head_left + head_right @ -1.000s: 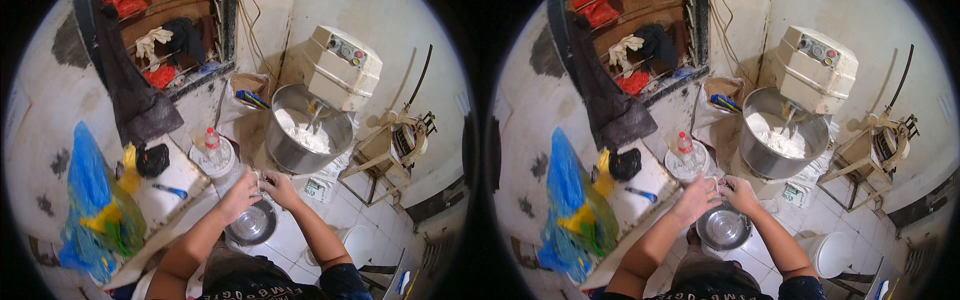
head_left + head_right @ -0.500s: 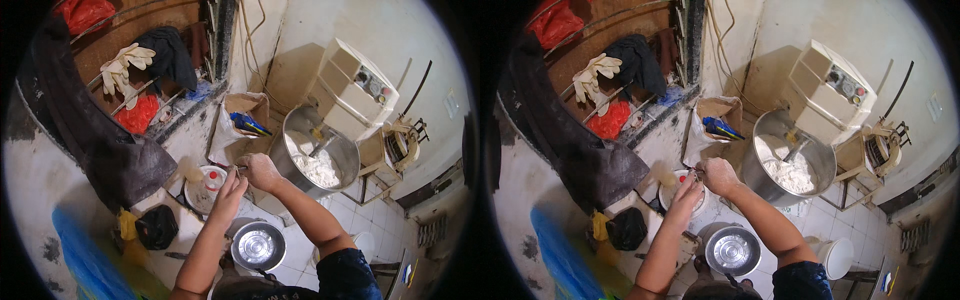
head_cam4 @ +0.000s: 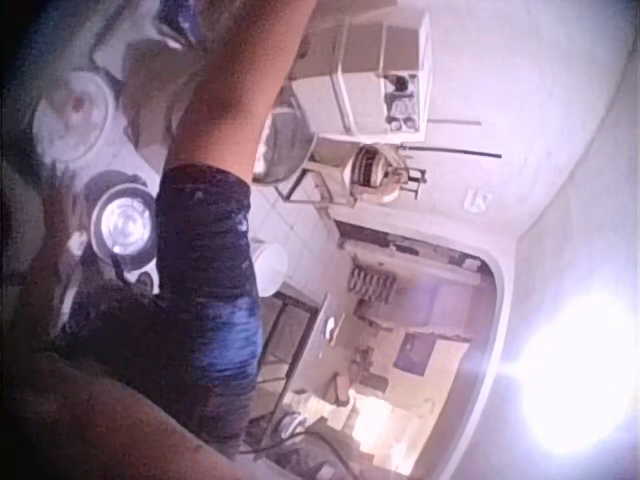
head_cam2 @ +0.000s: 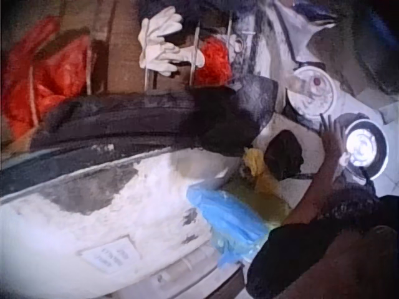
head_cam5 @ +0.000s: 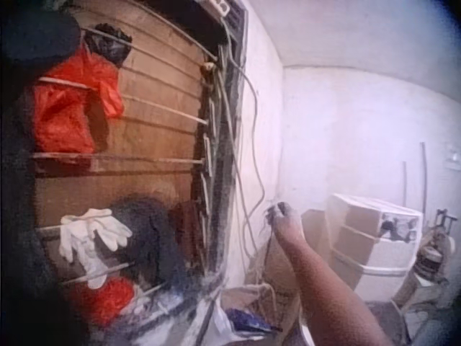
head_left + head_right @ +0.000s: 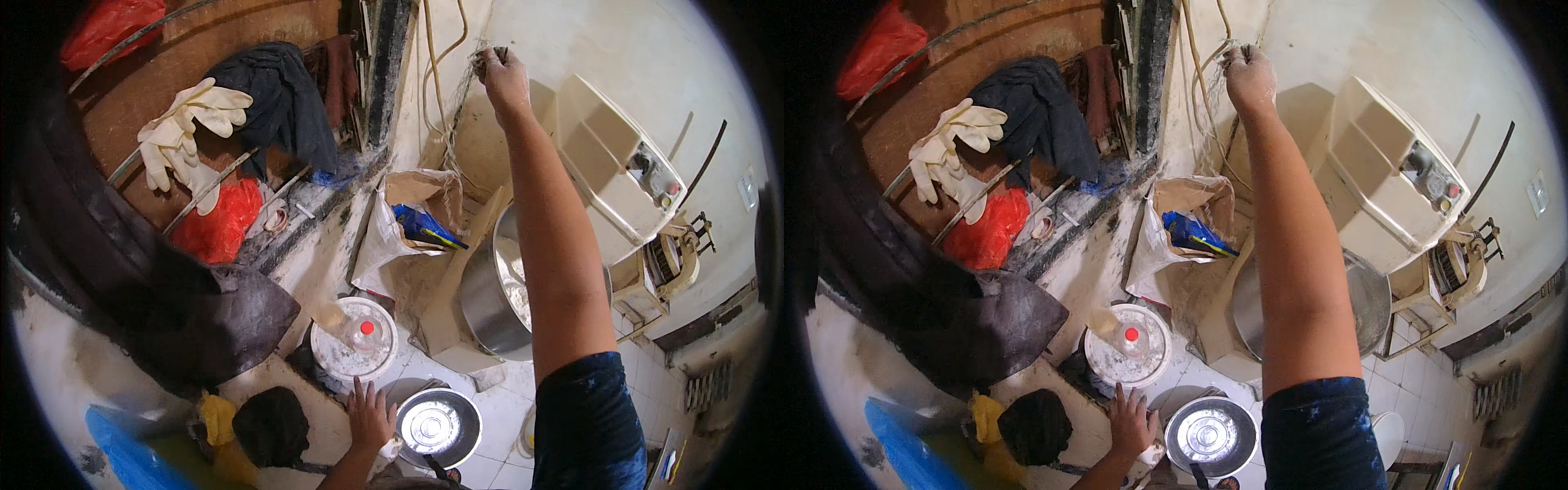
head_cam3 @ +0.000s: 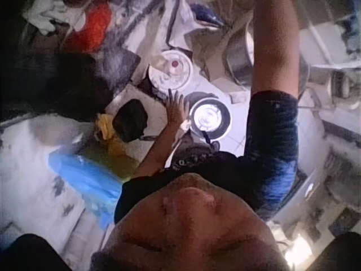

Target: The person measures flour from a large sack into a metal bowl using a pink scoop, weighing the bowl on a digital scale.

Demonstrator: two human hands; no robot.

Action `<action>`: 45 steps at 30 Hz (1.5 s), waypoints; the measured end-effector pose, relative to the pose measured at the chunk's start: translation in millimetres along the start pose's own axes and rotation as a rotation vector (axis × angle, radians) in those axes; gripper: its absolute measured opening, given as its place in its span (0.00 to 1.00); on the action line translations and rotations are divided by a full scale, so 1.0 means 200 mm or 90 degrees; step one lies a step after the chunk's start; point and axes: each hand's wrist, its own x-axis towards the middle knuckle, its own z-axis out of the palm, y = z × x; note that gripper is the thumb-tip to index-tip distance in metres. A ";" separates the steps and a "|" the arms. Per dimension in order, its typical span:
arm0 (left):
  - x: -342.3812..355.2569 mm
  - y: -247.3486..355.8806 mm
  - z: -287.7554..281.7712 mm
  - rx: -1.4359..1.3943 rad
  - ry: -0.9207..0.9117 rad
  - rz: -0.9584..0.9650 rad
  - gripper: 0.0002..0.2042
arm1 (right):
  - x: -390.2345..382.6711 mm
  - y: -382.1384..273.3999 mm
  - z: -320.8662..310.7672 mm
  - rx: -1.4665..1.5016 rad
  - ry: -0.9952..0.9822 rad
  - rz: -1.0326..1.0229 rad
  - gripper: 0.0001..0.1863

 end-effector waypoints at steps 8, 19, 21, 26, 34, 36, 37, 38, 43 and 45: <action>0.02 0.00 0.02 0.006 -0.048 -0.012 0.17 | -0.22 0.80 0.32 -0.498 -0.504 -0.155 0.12; -0.01 0.01 0.07 0.034 -0.003 -0.035 0.15 | -0.64 0.87 0.24 -0.265 -0.240 0.200 0.17; -0.04 0.01 0.04 0.029 -0.072 -0.058 0.18 | -0.85 0.86 0.23 -0.046 -0.281 0.217 0.17; -0.12 0.01 0.25 0.026 0.028 -0.066 0.16 | -1.58 0.34 -0.23 0.375 -0.523 0.460 0.07; -0.88 0.80 0.15 -0.154 0.161 -0.046 0.14 | -2.81 -0.43 -0.65 0.334 -0.969 0.065 0.12; -1.27 1.00 0.21 -0.253 0.078 -0.137 0.11 | -3.08 -0.44 -0.58 0.295 -1.021 -0.042 0.13; -1.45 1.08 0.21 -0.248 0.068 -0.225 0.10 | -3.20 -0.40 -0.52 0.279 -1.051 -0.030 0.14; -1.64 1.15 0.23 -0.246 0.054 -0.316 0.10 | -3.30 -0.39 -0.48 0.260 -1.030 -0.077 0.13; -2.60 1.37 0.36 -0.176 0.183 -0.766 0.11 | -3.51 -0.54 -0.30 0.311 -0.819 -0.037 0.16; -3.00 1.54 0.49 -0.099 0.336 -0.887 0.09 | -3.56 -0.81 -0.57 0.449 -0.879 0.006 0.15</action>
